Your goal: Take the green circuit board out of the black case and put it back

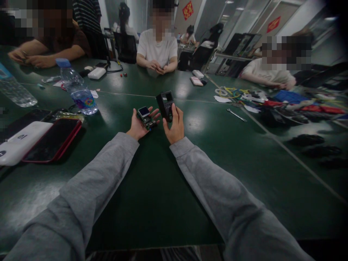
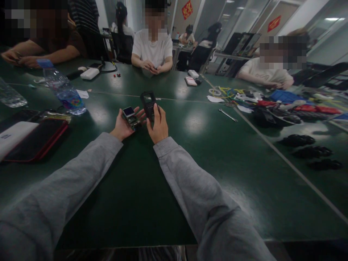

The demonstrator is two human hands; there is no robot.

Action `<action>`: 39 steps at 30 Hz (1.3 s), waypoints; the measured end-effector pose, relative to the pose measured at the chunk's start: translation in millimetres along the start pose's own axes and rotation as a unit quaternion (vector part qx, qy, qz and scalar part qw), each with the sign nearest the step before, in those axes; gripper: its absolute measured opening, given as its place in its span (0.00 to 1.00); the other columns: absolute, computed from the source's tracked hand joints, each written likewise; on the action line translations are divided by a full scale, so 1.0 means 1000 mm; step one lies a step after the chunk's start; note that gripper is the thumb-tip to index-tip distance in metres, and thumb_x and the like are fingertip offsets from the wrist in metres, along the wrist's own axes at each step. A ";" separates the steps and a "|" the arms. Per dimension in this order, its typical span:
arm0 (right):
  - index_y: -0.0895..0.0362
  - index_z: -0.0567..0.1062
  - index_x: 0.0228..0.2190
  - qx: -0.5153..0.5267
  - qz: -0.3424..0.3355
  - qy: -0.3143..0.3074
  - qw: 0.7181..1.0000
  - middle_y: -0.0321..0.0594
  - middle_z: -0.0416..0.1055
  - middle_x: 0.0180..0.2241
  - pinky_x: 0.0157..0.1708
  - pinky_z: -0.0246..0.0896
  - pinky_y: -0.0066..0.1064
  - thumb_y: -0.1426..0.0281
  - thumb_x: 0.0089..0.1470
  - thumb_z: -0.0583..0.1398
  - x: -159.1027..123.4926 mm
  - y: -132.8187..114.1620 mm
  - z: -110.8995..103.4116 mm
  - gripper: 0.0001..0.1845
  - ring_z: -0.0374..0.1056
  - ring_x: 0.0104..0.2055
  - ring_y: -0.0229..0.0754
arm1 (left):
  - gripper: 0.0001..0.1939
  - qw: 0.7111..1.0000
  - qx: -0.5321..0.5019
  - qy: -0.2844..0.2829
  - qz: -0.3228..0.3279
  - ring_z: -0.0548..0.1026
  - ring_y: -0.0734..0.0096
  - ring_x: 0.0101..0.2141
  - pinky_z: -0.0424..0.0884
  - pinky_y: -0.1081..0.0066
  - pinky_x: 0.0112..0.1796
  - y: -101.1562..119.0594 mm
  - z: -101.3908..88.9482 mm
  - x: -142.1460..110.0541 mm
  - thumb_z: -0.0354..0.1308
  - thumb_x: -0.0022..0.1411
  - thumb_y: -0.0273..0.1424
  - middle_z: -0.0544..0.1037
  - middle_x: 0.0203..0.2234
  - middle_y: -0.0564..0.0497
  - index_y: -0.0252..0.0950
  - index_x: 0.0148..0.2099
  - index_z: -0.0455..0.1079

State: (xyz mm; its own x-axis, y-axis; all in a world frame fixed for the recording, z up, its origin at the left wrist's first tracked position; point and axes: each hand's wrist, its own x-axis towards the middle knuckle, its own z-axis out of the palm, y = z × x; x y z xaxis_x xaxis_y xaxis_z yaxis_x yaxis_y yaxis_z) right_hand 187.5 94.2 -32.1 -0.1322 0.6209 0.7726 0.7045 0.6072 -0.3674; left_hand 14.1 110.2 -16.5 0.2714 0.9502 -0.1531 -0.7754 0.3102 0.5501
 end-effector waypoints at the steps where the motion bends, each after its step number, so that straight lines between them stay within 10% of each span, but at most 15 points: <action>1: 0.54 0.48 0.69 -0.005 0.006 0.002 1.000 0.55 0.55 0.63 0.64 0.58 0.64 0.54 0.67 0.47 0.001 0.007 0.001 0.35 0.56 0.67 0.59 | 0.41 1.000 -0.001 -0.004 0.002 0.74 0.51 0.58 0.71 0.50 0.55 0.000 0.001 -0.001 0.31 0.69 0.58 0.77 0.56 0.39 0.38 0.66 0.65; 18: 0.64 0.59 0.66 -0.121 0.141 -0.180 0.966 0.62 0.61 0.58 0.57 0.68 0.52 0.70 0.61 0.55 -0.004 0.024 0.010 0.33 0.67 0.59 0.58 | 0.42 0.999 -0.022 -0.027 -0.011 0.69 0.53 0.63 0.67 0.52 0.59 0.001 -0.003 0.000 0.31 0.70 0.59 0.71 0.63 0.42 0.36 0.72 0.56; 39: 0.63 0.58 0.66 -0.106 0.141 -0.150 0.973 0.60 0.61 0.57 0.56 0.70 0.52 0.70 0.60 0.56 -0.005 0.026 0.012 0.34 0.67 0.58 0.57 | 0.42 0.999 -0.028 -0.014 -0.012 0.70 0.52 0.61 0.69 0.52 0.57 0.001 0.000 -0.001 0.32 0.70 0.58 0.72 0.62 0.40 0.35 0.70 0.59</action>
State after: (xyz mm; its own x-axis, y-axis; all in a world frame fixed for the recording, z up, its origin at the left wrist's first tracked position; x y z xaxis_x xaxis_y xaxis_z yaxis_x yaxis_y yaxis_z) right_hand 198.3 112.6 -51.2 -0.0871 0.8843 0.4587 0.8664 0.2945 -0.4033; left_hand 12.7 109.2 -15.8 0.3055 0.9414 -0.1430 -0.7984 0.3351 0.5003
